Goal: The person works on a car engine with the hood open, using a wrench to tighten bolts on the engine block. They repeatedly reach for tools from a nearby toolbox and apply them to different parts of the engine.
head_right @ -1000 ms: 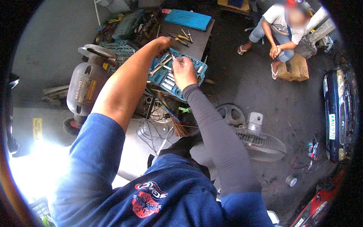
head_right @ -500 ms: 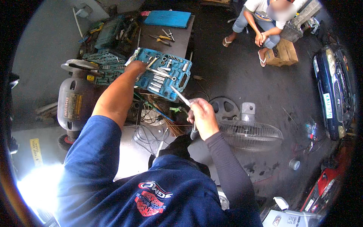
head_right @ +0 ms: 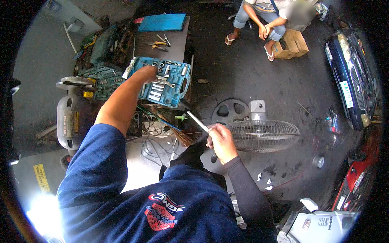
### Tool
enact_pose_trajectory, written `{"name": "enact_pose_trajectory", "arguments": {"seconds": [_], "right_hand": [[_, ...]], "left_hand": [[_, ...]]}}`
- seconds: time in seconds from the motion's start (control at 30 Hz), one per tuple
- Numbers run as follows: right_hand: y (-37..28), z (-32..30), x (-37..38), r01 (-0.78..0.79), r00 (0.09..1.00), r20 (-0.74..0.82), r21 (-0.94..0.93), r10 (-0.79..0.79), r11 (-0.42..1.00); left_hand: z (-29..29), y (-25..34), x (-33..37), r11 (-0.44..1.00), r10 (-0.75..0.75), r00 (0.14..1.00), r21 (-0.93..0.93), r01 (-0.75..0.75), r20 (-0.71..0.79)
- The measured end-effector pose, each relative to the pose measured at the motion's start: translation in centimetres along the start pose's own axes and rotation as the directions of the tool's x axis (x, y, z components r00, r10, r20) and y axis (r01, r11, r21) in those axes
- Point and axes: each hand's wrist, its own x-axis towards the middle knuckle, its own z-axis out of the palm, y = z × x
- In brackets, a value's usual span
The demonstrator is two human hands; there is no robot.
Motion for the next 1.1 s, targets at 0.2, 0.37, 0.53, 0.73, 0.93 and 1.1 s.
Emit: {"name": "enact_pose_trajectory", "arguments": {"seconds": [0.2,0.37,0.53,0.73,0.93,1.1], "right_hand": [[1.2,-1.1,-0.8,0.004,0.999,-0.040,0.017,-0.003,1.000],[1.8,-0.9,-0.7,-0.016,1.000,-0.023,0.001,0.016,1.000],[1.7,-0.6,-0.6,-0.036,0.999,-0.019,-0.008,0.036,0.999],[0.1,-1.3,-1.4,0.008,0.999,0.032,0.095,-0.011,0.995],[-3.4,-3.4,-5.5,0.196,0.980,-0.072,0.456,-0.183,0.868],[-3.9,-5.8,-12.1,0.437,0.899,-0.238,0.473,-0.366,0.765]], "left_hand": [[-0.2,-0.6,-0.9,0.991,0.003,1.000,-0.135,-0.005,-0.017],[-1.2,0.2,-2.1,0.989,-0.027,0.998,-0.147,0.019,-0.057],[-0.9,0.4,-1.8,0.990,-0.054,0.998,-0.133,0.048,-0.044],[-1.9,-0.5,0.0,0.955,0.292,0.956,0.042,-0.293,0.017],[-8.2,7.3,-4.6,0.724,0.164,0.673,-0.375,-0.578,-0.721],[-11.6,20.3,-12.1,0.066,0.276,0.793,-0.812,-0.580,-0.544]]}}
